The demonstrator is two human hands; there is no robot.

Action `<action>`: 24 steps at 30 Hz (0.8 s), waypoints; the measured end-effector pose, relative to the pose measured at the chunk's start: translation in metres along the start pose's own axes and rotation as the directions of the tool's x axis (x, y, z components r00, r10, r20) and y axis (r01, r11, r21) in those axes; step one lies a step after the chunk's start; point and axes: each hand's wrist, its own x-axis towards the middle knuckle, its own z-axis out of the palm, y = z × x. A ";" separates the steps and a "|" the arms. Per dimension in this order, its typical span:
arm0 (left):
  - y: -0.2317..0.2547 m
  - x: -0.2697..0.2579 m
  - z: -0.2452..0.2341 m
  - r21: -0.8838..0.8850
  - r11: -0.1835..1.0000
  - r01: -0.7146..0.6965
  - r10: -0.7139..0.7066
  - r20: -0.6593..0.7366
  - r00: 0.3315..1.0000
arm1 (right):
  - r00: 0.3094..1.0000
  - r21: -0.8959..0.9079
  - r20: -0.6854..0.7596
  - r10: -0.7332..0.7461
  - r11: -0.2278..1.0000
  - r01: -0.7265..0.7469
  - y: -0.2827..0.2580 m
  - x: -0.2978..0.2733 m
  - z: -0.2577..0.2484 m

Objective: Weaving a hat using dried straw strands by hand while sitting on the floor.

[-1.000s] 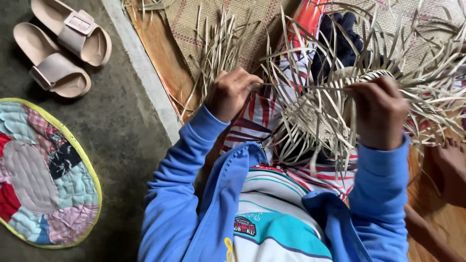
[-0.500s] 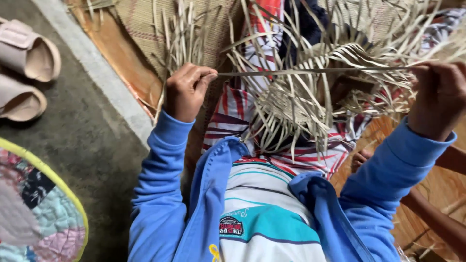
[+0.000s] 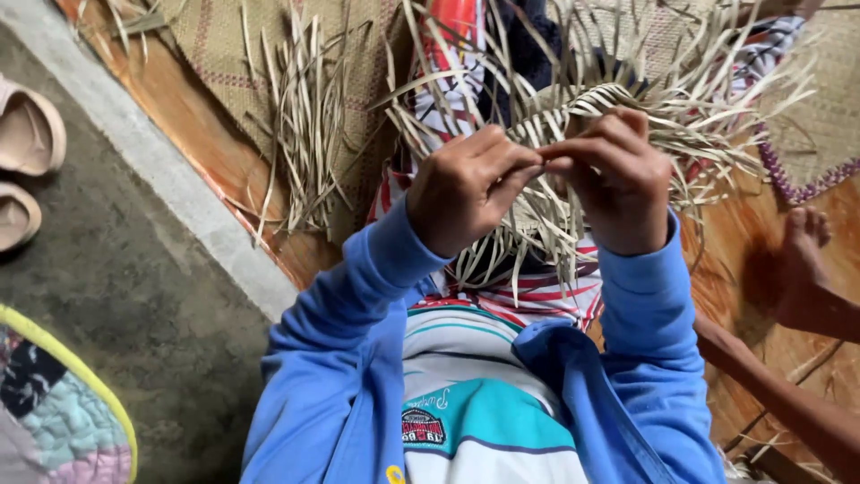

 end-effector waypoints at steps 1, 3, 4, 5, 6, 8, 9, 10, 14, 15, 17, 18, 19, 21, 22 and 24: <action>-0.004 -0.003 0.004 0.041 0.999 0.017 -0.016 -0.028 0.999 | 0.999 0.159 0.023 0.031 0.987 -0.034 0.009 -0.003 0.005; -0.016 -0.012 0.001 0.008 0.997 0.077 -0.077 -0.069 0.995 | 0.991 0.238 0.118 0.063 0.967 -0.089 0.016 -0.008 0.003; -0.023 -0.015 0.000 -0.037 0.993 0.115 -0.118 -0.090 0.989 | 0.975 0.293 0.197 0.100 0.943 -0.156 0.020 -0.010 0.002; -0.024 -0.017 -0.008 -0.028 0.992 0.126 -0.128 -0.102 0.987 | 0.974 0.304 0.207 0.088 0.941 -0.150 0.029 -0.009 0.005; -0.024 -0.018 -0.015 0.004 0.996 0.092 -0.091 -0.079 0.993 | 0.965 0.333 0.229 0.125 0.922 -0.199 0.037 -0.007 0.006; -0.025 -0.021 -0.033 0.040 0.997 0.061 -0.059 -0.059 0.997 | 0.954 0.364 0.256 0.156 0.899 -0.244 0.056 -0.003 0.003; -0.026 -0.023 -0.045 0.020 0.993 0.120 -0.118 -0.079 0.990 | 0.966 0.276 0.207 0.152 0.939 -0.207 0.067 0.001 -0.002; -0.027 -0.023 -0.057 -0.001 0.985 0.173 -0.172 -0.099 0.980 | 0.978 0.182 0.155 0.140 0.969 -0.168 0.079 0.006 -0.007; -0.054 -0.031 -0.077 0.063 0.973 0.224 -0.209 -0.185 0.960 | 1.000 0.154 0.005 0.022 0.988 -0.023 0.115 0.030 0.013; -0.065 -0.032 -0.079 0.098 0.966 0.239 -0.213 -0.224 0.951 | 1.000 0.115 0.004 -0.005 0.993 0.004 0.122 0.038 0.025; -0.077 -0.051 -0.082 0.121 0.954 0.273 -0.233 -0.266 0.935 | 0.999 0.083 0.022 -0.024 0.996 0.022 0.122 0.040 0.042; -0.079 -0.065 -0.087 0.099 0.946 0.310 -0.289 -0.184 0.940 | 0.993 0.072 0.120 0.007 0.997 -0.016 0.115 0.040 0.049; -0.083 -0.079 -0.092 0.078 0.934 0.348 -0.340 -0.099 0.935 | 0.975 0.058 0.217 0.039 0.997 -0.053 0.108 0.039 0.058; -0.074 -0.114 -0.101 0.020 0.829 0.559 -0.557 -0.061 0.828 | 0.945 0.051 0.312 0.095 0.992 -0.117 0.095 0.030 0.061; -0.069 -0.131 -0.105 -0.031 0.689 0.725 -0.725 0.002 0.689 | 0.909 0.026 0.388 0.153 0.984 -0.177 0.088 0.025 0.062; -0.081 -0.172 -0.090 0.003 0.631 0.776 -0.774 0.082 0.628 | 0.894 -0.024 0.439 0.094 0.995 -0.093 0.093 0.013 0.075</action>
